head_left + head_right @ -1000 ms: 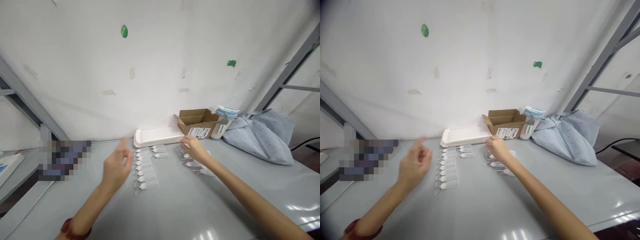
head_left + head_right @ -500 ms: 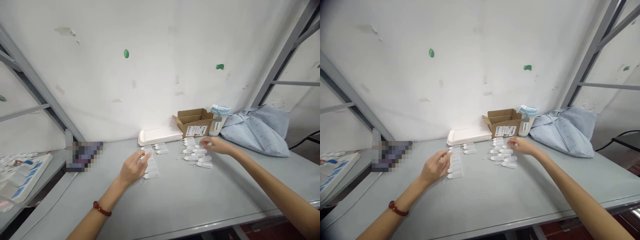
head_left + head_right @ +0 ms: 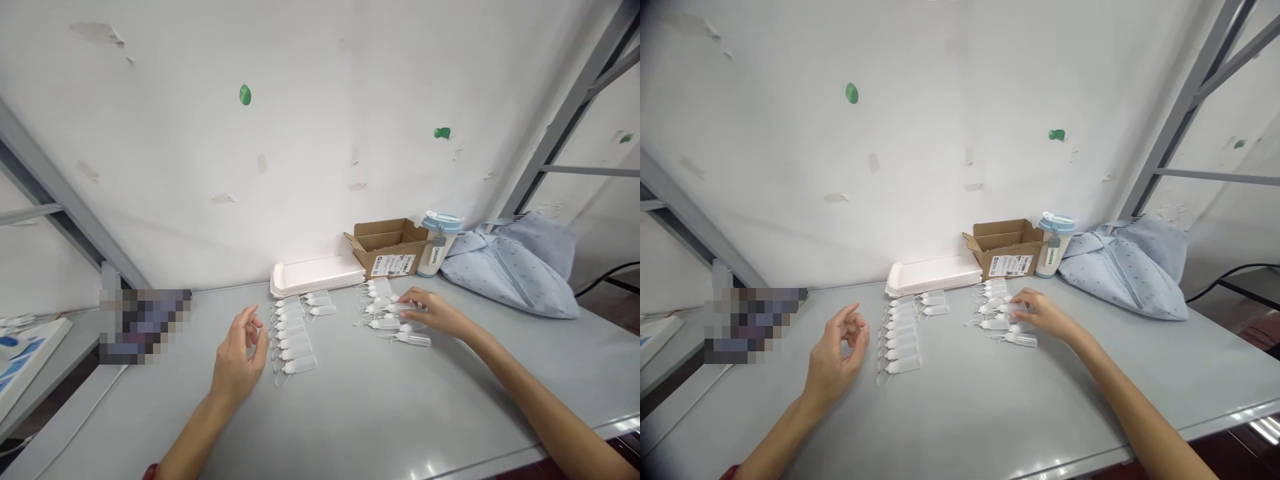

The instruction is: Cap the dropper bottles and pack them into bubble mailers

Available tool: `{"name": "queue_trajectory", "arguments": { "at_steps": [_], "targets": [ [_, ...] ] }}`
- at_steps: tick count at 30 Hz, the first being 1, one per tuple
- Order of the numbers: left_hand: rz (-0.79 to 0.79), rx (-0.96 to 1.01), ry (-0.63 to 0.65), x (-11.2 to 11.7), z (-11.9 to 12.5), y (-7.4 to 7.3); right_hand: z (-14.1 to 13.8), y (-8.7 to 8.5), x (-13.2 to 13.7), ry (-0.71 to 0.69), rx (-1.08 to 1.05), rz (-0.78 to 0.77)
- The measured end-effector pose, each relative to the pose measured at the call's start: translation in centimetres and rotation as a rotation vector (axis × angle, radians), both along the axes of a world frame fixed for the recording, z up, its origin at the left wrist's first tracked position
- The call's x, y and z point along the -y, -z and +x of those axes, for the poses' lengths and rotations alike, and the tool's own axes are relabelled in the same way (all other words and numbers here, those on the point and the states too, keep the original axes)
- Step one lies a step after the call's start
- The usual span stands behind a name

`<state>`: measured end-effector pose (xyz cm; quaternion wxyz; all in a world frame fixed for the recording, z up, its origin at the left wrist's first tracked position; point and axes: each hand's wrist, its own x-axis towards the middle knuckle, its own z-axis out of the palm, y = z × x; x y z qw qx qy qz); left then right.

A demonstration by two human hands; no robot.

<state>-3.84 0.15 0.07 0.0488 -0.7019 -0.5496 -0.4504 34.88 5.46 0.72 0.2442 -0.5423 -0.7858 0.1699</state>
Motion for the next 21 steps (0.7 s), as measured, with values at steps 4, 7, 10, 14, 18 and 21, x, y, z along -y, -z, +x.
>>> {"name": "queue_trajectory", "arguments": {
  "at_steps": [4, 7, 10, 14, 18, 21],
  "targets": [
    [-0.061, 0.020, 0.060, 0.2, 0.6, 0.3, -0.3, -0.2, 0.0, 0.037, -0.026, 0.035],
    [-0.113, 0.046, 0.112, 0.4, 1.1, 0.2, -1.6, -1.7, 0.7, 0.057, -0.080, 0.064],
    [-0.252, 0.131, 0.185, 1.1, 1.9, -0.3, -4.8, -3.4, 1.6, -0.040, -0.213, 0.041],
    [-0.594, 0.370, 0.336, 2.0, 3.1, -1.1, -10.4, -3.9, 2.6, -0.184, -0.278, -0.018],
    [-0.773, 0.560, 0.382, 2.0, 3.5, -1.2, -13.8, -2.2, 3.1, -0.223, -0.327, -0.028],
    [-0.802, 0.599, 0.380, 1.8, 3.3, -1.0, -14.5, -1.0, 3.5, -0.219, -0.365, -0.046]
  ]
}}
